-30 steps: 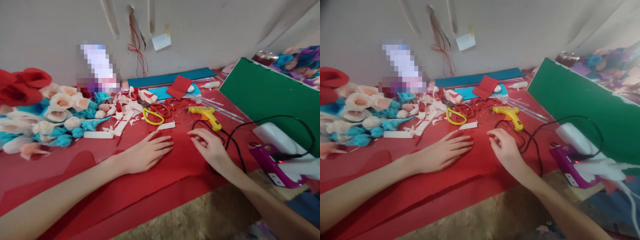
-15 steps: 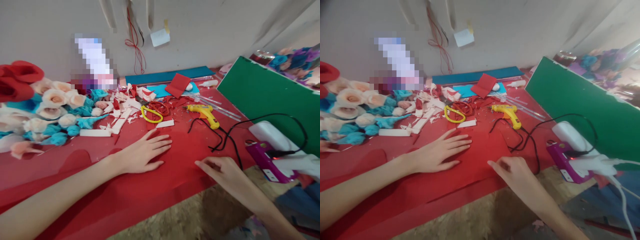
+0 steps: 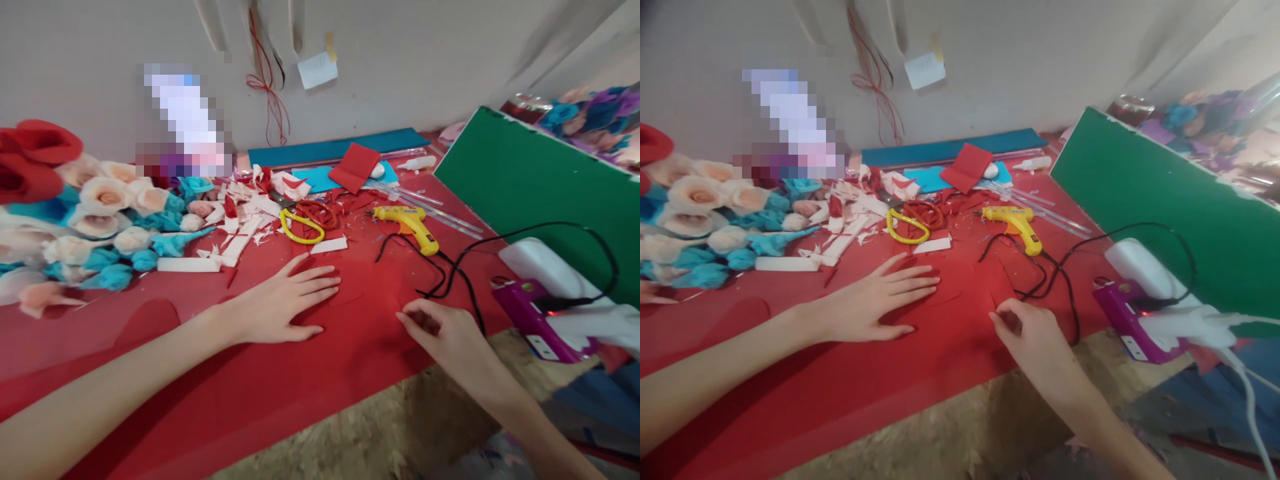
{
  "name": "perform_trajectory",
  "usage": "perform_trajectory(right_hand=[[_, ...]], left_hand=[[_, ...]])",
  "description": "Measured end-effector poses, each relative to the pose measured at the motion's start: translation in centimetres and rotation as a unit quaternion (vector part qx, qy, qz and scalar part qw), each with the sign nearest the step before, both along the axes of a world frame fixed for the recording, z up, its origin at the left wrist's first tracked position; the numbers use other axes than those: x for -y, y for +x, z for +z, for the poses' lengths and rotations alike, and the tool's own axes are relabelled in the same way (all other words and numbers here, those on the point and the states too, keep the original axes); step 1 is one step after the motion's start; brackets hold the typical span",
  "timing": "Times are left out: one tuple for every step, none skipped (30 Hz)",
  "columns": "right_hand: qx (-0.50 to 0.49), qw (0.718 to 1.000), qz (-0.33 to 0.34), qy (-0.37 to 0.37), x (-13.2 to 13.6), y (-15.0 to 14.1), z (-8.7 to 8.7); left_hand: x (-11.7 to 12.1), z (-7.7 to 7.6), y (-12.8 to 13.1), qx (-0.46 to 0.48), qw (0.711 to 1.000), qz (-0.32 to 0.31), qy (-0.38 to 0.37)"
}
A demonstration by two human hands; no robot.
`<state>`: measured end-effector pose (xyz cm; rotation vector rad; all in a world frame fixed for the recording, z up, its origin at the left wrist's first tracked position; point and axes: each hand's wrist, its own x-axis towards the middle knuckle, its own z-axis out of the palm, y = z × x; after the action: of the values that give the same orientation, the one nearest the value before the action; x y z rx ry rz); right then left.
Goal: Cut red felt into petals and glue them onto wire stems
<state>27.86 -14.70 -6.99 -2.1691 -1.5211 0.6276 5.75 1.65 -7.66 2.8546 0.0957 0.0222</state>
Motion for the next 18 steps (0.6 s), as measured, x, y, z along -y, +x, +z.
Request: perform_trajectory(right_hand=[[0.000, 1.000, 0.000, 0.001, 0.0, 0.0, -0.1], [0.001, 1.000, 0.000, 0.002, 0.1, 0.0, -0.1], [0.001, 1.000, 0.001, 0.002, 0.1, 0.0, -0.1], [0.001, 1.000, 0.003, 0.002, 0.1, 0.0, -0.2], [0.001, 1.000, 0.004, 0.002, 0.1, 0.0, -0.2], [0.001, 1.000, 0.005, 0.002, 0.1, 0.0, -0.2], [0.001, 1.000, 0.006, 0.001, 0.1, 0.0, -0.2], [0.001, 1.000, 0.006, 0.002, 0.0, 0.0, -0.3], [0.001, 1.000, 0.006, 0.002, 0.0, 0.0, -0.3], [0.001, 1.000, 0.007, 0.003, -0.1, 0.0, -0.3], [0.001, 1.000, 0.007, 0.003, -0.1, 0.0, -0.3], [0.000, 1.000, 0.008, 0.003, -0.1, 0.0, -0.3], [0.000, 1.000, 0.008, 0.003, -0.1, 0.0, -0.3], [0.000, 1.000, 0.008, 0.003, -0.1, 0.0, -0.3], [0.000, 1.000, 0.008, 0.002, -0.1, 0.0, -0.3], [0.000, 1.000, 0.008, 0.001, -0.1, 0.0, -0.3], [0.000, 1.000, 0.008, 0.001, -0.1, 0.0, -0.3], [0.000, 1.000, 0.008, 0.000, 0.0, 0.0, -0.3]], left_hand=[[-0.1, 0.0, 0.0, 0.002, 1.000, -0.003, -0.003], [-0.2, 0.0, 0.0, 0.003, 1.000, -0.005, -0.006], [-0.3, -0.1, 0.0, 0.003, 1.000, -0.007, -0.009], [-0.3, -0.1, 0.0, 0.002, 1.000, -0.009, -0.011], [-0.4, -0.1, 0.1, 0.002, 1.000, -0.011, -0.013], [-0.5, -0.1, 0.1, 0.003, 1.000, -0.012, -0.014], [-0.7, -0.1, 0.2, 0.005, 1.000, -0.015, -0.015], [-0.8, -0.1, 0.3, 0.006, 1.000, -0.018, -0.016], [-0.9, -0.1, 0.4, 0.008, 1.000, -0.020, -0.016], [-1.0, -0.1, 0.6, 0.009, 1.000, -0.022, -0.016], [-1.2, -0.1, 0.7, 0.008, 1.000, -0.024, -0.015], [-1.3, -0.1, 0.8, 0.006, 1.000, -0.025, -0.013], [-1.4, 0.0, 0.9, 0.003, 1.000, -0.026, -0.011], [-1.5, 0.0, 1.0, 0.001, 1.000, -0.027, -0.009], [-1.6, 0.0, 1.1, -0.001, 1.000, -0.028, -0.008], [-1.6, 0.0, 1.1, -0.002, 1.000, -0.028, -0.009], [-1.7, 0.0, 1.1, -0.002, 1.000, -0.028, -0.010], [-1.7, 0.0, 1.1, -0.002, 1.000, -0.027, -0.013]])
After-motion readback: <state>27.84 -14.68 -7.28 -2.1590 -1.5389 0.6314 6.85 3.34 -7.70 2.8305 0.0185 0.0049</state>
